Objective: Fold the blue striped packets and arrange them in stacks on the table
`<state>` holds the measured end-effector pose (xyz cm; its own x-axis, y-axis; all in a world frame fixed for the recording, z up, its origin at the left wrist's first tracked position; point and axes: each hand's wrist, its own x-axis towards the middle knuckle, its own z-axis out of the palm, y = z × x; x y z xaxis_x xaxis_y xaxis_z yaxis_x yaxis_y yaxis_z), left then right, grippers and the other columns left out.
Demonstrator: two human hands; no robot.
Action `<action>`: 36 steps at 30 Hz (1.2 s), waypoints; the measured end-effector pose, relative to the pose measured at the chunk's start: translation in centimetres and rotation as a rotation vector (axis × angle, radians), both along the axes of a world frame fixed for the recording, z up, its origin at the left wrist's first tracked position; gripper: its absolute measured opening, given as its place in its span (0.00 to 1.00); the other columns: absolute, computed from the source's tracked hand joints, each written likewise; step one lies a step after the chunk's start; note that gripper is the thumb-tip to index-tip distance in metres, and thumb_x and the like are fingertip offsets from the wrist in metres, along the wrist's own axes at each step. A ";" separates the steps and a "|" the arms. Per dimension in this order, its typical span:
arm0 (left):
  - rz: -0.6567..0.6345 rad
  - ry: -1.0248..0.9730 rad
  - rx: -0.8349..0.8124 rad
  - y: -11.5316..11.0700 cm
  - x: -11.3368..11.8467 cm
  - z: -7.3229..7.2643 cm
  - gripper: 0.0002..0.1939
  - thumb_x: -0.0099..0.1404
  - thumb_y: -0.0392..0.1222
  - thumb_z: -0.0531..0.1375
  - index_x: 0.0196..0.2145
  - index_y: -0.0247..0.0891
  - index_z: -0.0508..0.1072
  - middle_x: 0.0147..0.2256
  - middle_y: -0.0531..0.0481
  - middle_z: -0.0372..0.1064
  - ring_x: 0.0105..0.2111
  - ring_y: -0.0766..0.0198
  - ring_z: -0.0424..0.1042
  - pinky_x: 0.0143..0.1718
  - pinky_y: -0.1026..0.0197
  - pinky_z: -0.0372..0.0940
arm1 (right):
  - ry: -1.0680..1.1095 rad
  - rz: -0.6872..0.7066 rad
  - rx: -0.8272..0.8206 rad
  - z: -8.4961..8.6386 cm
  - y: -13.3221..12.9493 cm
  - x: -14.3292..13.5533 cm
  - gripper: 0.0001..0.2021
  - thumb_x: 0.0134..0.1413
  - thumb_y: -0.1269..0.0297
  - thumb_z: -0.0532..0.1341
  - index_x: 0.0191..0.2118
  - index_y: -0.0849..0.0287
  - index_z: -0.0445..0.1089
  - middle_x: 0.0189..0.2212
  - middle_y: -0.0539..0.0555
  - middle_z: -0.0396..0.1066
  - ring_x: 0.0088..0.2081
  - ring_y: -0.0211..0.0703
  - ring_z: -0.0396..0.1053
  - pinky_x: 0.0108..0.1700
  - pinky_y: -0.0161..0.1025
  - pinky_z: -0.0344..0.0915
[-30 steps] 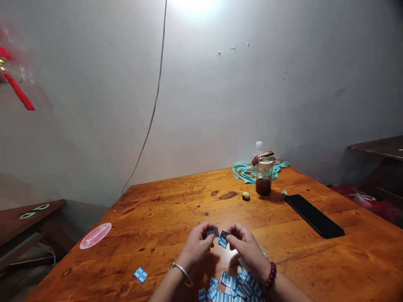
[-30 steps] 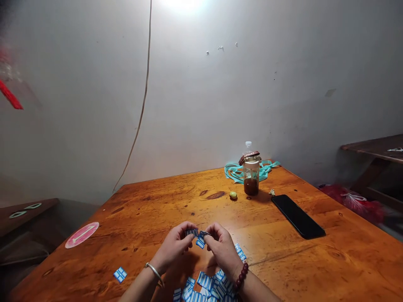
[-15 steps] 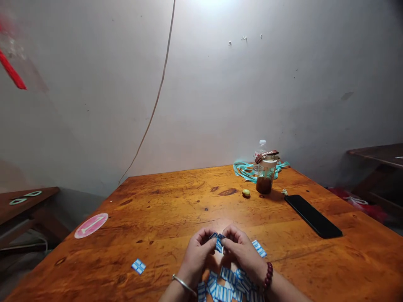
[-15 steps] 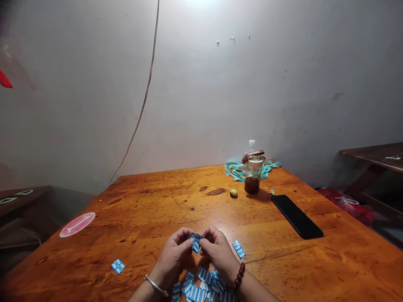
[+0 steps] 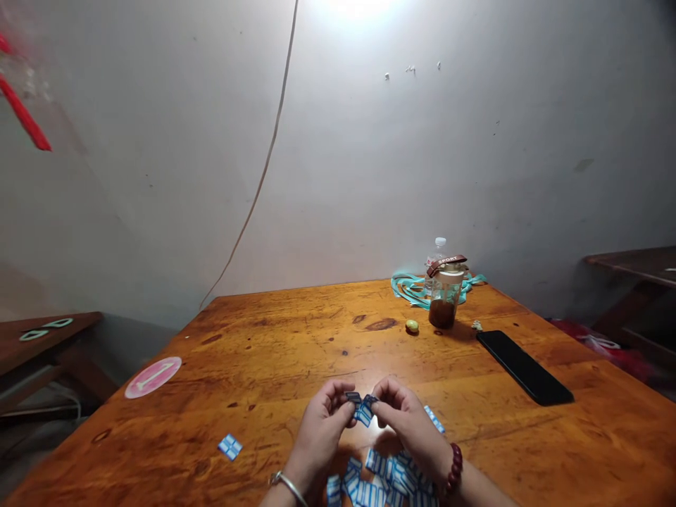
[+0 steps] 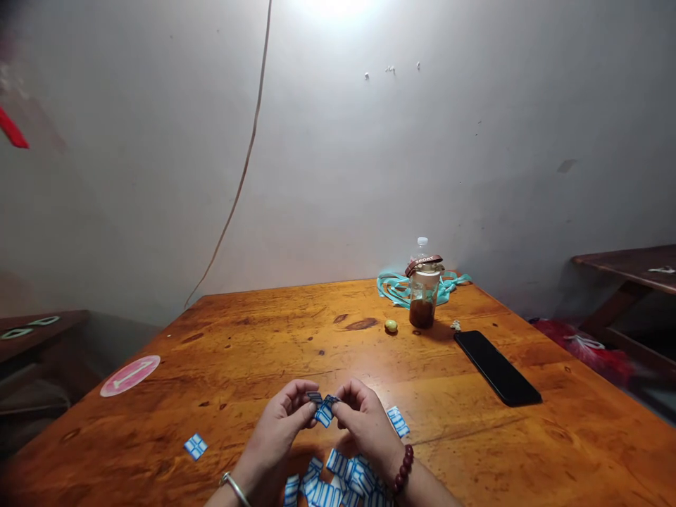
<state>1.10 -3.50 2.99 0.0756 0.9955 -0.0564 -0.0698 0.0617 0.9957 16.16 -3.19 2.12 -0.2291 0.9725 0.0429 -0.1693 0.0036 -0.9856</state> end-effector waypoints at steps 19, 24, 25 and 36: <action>-0.050 -0.337 -0.257 -1.0 0.5 -2.2 0.12 0.45 0.45 0.64 0.26 0.34 0.72 0.20 0.54 0.66 0.21 0.70 0.64 0.25 0.67 0.61 | -0.144 -0.056 0.039 -1.2 -0.4 -1.0 0.05 0.44 0.65 0.58 0.25 0.60 0.64 0.21 0.47 0.63 0.25 0.34 0.60 0.28 0.30 0.58; 0.013 -0.289 -0.274 -0.9 0.4 -2.1 0.12 0.46 0.44 0.64 0.27 0.33 0.72 0.23 0.52 0.68 0.21 0.71 0.64 0.23 0.69 0.61 | -0.033 -0.034 -0.054 -1.7 -0.2 -1.1 0.06 0.43 0.64 0.59 0.28 0.61 0.64 0.22 0.47 0.63 0.25 0.33 0.60 0.26 0.30 0.58; 0.022 -0.279 -0.271 -1.0 0.4 -2.0 0.12 0.46 0.43 0.64 0.27 0.33 0.72 0.23 0.52 0.68 0.21 0.71 0.64 0.23 0.69 0.61 | -0.018 -0.035 -0.064 -1.8 -0.2 -1.1 0.06 0.43 0.64 0.59 0.27 0.61 0.64 0.22 0.47 0.63 0.24 0.33 0.60 0.26 0.30 0.58; 0.017 -0.261 -0.227 -0.8 0.3 -3.1 0.11 0.52 0.44 0.60 0.30 0.33 0.70 0.21 0.54 0.65 0.16 0.78 0.58 0.17 0.74 0.54 | -0.046 -0.078 -0.044 -1.6 -0.2 -1.0 0.05 0.43 0.66 0.58 0.25 0.60 0.63 0.20 0.45 0.60 0.21 0.31 0.57 0.22 0.29 0.55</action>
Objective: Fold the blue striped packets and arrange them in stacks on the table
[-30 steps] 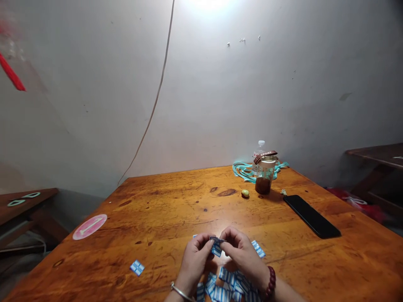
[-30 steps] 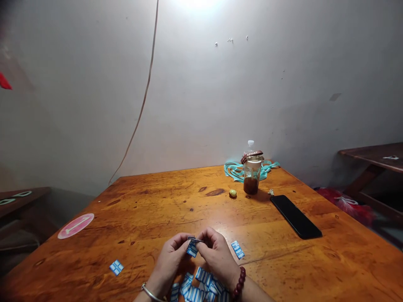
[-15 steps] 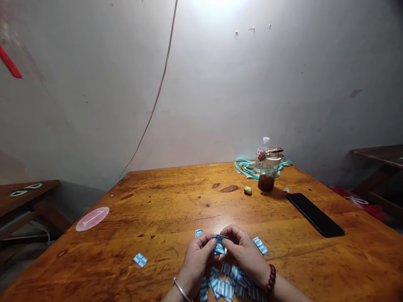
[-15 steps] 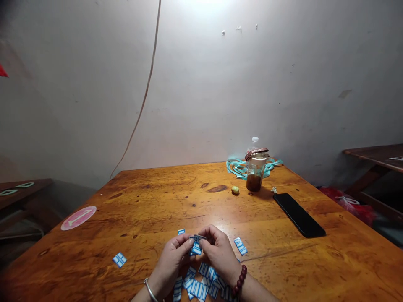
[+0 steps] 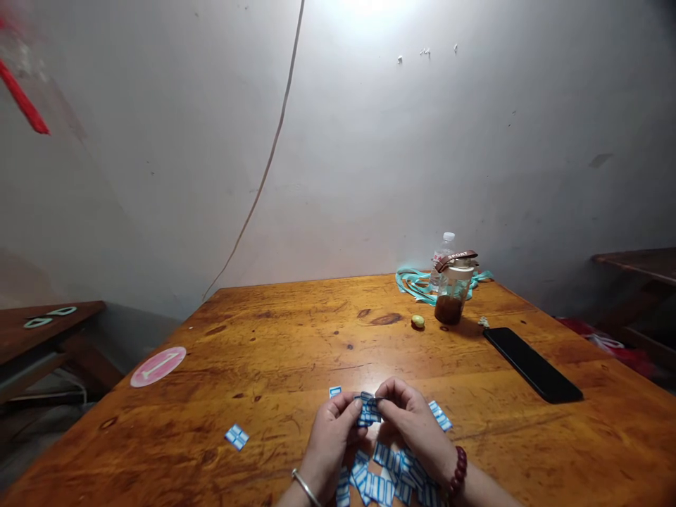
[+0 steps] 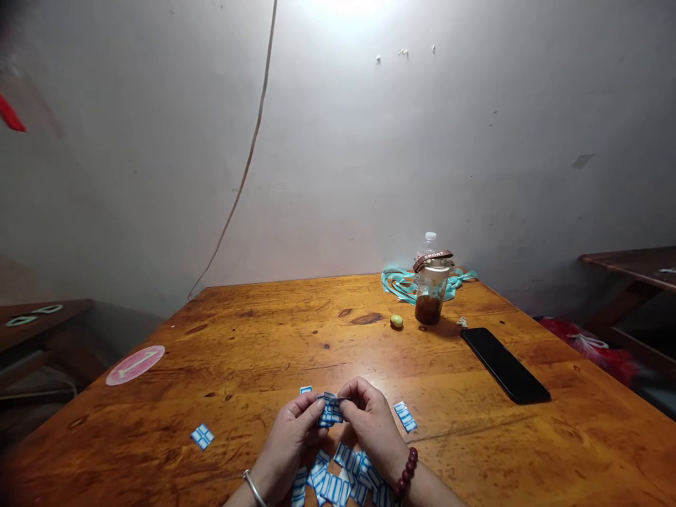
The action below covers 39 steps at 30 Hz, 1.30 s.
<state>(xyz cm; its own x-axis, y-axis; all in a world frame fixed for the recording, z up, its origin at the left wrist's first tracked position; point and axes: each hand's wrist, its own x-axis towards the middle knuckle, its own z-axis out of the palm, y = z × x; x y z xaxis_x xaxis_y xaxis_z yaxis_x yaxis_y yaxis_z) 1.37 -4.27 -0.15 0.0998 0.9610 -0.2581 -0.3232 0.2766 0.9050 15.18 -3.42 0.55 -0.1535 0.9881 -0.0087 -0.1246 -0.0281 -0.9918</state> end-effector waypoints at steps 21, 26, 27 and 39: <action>0.016 0.054 0.094 -0.3 0.1 0.6 0.09 0.49 0.42 0.62 0.27 0.32 0.72 0.20 0.54 0.65 0.17 0.75 0.59 0.18 0.72 0.54 | -0.122 0.018 0.105 0.1 -0.2 0.0 0.06 0.45 0.65 0.58 0.24 0.59 0.59 0.19 0.44 0.59 0.21 0.31 0.57 0.24 0.29 0.54; 0.027 0.059 0.113 -0.2 0.0 0.7 0.09 0.49 0.42 0.62 0.27 0.33 0.73 0.21 0.53 0.65 0.18 0.75 0.59 0.20 0.72 0.54 | -0.210 0.006 0.229 0.4 -0.5 0.1 0.04 0.47 0.67 0.56 0.24 0.60 0.61 0.22 0.47 0.61 0.26 0.34 0.59 0.30 0.31 0.56; 0.025 0.056 0.109 -0.2 0.0 0.6 0.09 0.49 0.42 0.62 0.27 0.34 0.73 0.21 0.54 0.65 0.18 0.75 0.59 0.20 0.72 0.54 | -0.227 0.000 0.238 0.4 -0.6 0.1 0.04 0.47 0.67 0.55 0.24 0.60 0.61 0.22 0.47 0.61 0.26 0.34 0.58 0.30 0.31 0.56; -0.090 0.050 0.127 -0.6 0.1 1.1 0.13 0.51 0.45 0.60 0.32 0.34 0.75 0.22 0.50 0.68 0.22 0.70 0.63 0.23 0.69 0.57 | -0.213 0.015 0.143 0.4 -0.4 0.2 0.06 0.46 0.63 0.56 0.25 0.60 0.63 0.21 0.47 0.62 0.24 0.33 0.60 0.25 0.30 0.57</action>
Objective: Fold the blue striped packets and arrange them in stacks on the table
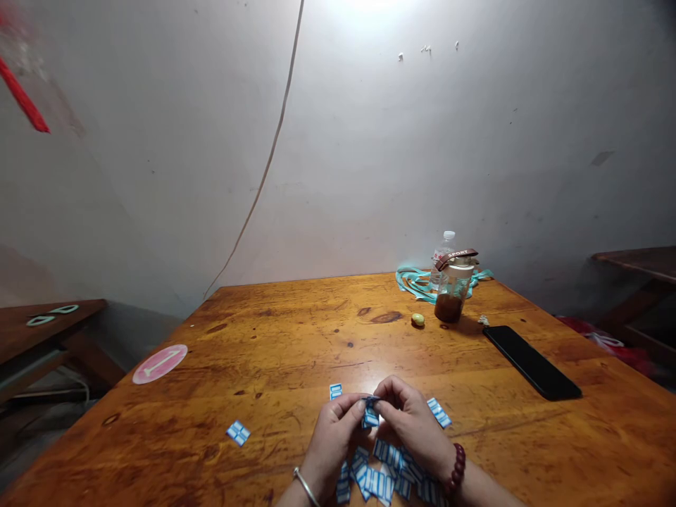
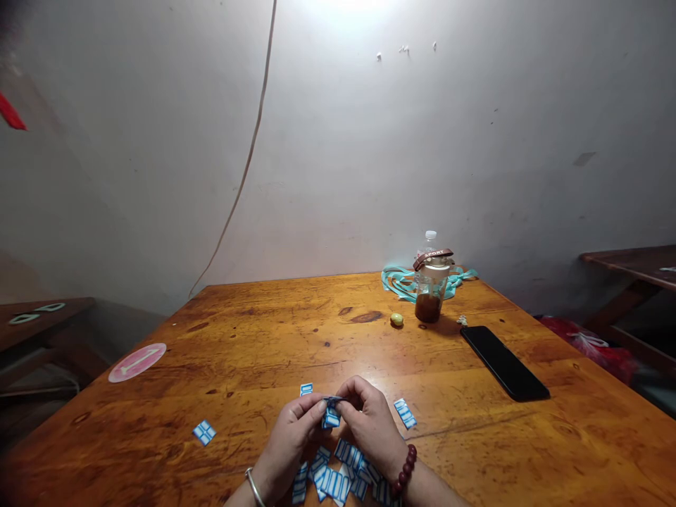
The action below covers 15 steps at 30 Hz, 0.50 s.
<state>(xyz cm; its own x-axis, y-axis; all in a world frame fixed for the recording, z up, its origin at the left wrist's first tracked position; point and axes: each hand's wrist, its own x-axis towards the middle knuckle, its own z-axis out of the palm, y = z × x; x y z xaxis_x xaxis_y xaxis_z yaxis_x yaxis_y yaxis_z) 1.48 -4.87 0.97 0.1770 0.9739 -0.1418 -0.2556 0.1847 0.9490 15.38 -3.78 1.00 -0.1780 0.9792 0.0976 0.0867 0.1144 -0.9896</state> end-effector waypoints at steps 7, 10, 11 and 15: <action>0.025 0.081 0.032 0.1 0.0 -0.3 0.15 0.52 0.46 0.59 0.36 0.35 0.74 0.26 0.48 0.70 0.26 0.65 0.66 0.28 0.65 0.61 | 0.080 0.030 -0.085 -0.1 0.1 0.1 0.07 0.43 0.62 0.58 0.25 0.60 0.62 0.18 0.45 0.60 0.19 0.31 0.57 0.20 0.29 0.55; 0.019 0.144 0.132 0.1 -0.1 -0.3 0.15 0.53 0.45 0.58 0.38 0.35 0.73 0.29 0.47 0.70 0.31 0.62 0.67 0.34 0.63 0.61 | 0.108 0.055 -0.076 -0.1 0.1 0.1 0.06 0.43 0.64 0.59 0.28 0.60 0.64 0.19 0.45 0.61 0.21 0.31 0.58 0.22 0.28 0.56; 0.024 0.158 0.158 0.0 -0.1 -0.4 0.16 0.54 0.45 0.58 0.40 0.36 0.72 0.29 0.48 0.70 0.31 0.62 0.67 0.34 0.63 0.61 | 0.112 0.067 -0.077 -0.1 0.2 0.1 0.05 0.43 0.65 0.59 0.29 0.60 0.64 0.20 0.45 0.61 0.21 0.31 0.58 0.23 0.28 0.56; 0.060 0.185 0.167 -0.2 0.1 -0.7 0.24 0.54 0.44 0.58 0.48 0.36 0.64 0.23 0.54 0.66 0.23 0.68 0.64 0.25 0.67 0.59 | 0.103 0.075 -0.109 -0.5 0.3 0.1 0.07 0.42 0.63 0.60 0.25 0.62 0.63 0.18 0.45 0.60 0.19 0.30 0.57 0.21 0.28 0.55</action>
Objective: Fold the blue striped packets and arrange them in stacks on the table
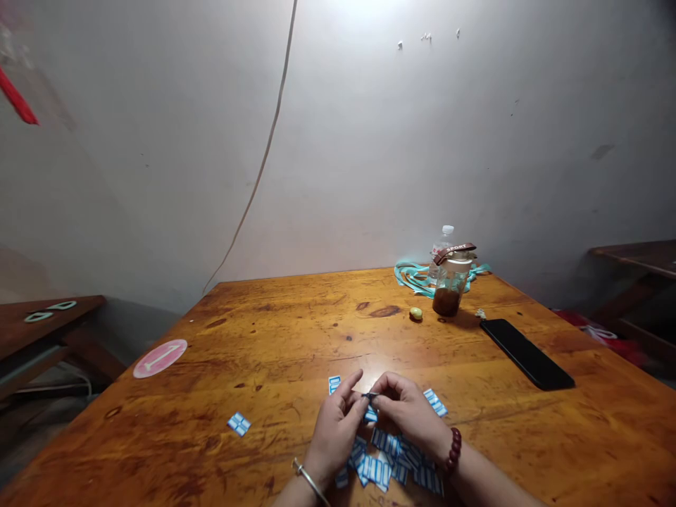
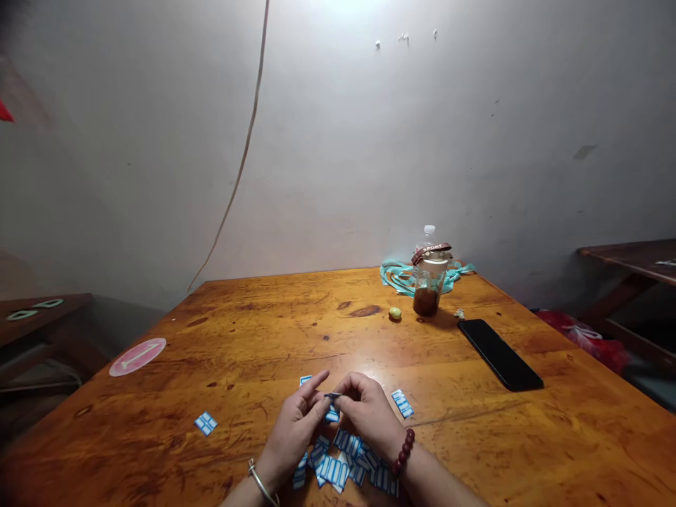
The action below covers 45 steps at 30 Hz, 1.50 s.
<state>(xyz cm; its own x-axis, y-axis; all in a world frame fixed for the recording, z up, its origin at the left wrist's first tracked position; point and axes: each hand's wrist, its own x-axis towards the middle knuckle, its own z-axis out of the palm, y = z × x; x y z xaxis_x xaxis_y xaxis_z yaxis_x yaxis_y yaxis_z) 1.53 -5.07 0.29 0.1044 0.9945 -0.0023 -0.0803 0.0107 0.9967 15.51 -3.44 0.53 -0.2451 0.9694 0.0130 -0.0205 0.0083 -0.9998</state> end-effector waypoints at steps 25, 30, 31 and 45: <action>0.175 -0.077 -0.072 1.4 -1.7 0.3 0.10 0.50 0.43 0.60 0.28 0.34 0.69 0.24 0.54 0.67 0.23 0.70 0.68 0.24 0.69 0.60 | -0.987 0.406 0.404 0.3 -0.4 2.4 0.17 0.37 0.63 0.62 0.38 0.51 0.67 0.30 0.49 0.67 0.31 0.40 0.62 0.30 0.32 0.51; 0.161 -0.076 -0.078 1.1 -1.3 0.6 0.10 0.49 0.43 0.61 0.28 0.34 0.70 0.23 0.53 0.68 0.22 0.70 0.67 0.22 0.69 0.59 | -0.941 0.359 0.385 0.4 -0.3 2.7 0.08 0.44 0.68 0.55 0.31 0.56 0.70 0.28 0.51 0.68 0.29 0.37 0.63 0.30 0.31 0.53; 0.166 -0.080 -0.087 1.1 -1.3 0.6 0.10 0.48 0.43 0.61 0.27 0.34 0.70 0.23 0.54 0.67 0.22 0.70 0.67 0.22 0.69 0.59 | -0.930 0.350 0.398 0.4 -0.3 2.7 0.08 0.45 0.70 0.54 0.30 0.57 0.70 0.28 0.51 0.68 0.29 0.37 0.63 0.30 0.31 0.53; 0.012 -0.260 -0.248 0.3 -0.3 0.5 0.09 0.51 0.42 0.60 0.27 0.35 0.67 0.21 0.56 0.65 0.18 0.71 0.65 0.18 0.69 0.60 | -0.543 -0.006 0.667 1.5 -0.9 0.9 0.16 0.42 0.80 0.50 0.31 0.53 0.69 0.37 0.52 0.61 0.40 0.41 0.60 0.42 0.37 0.56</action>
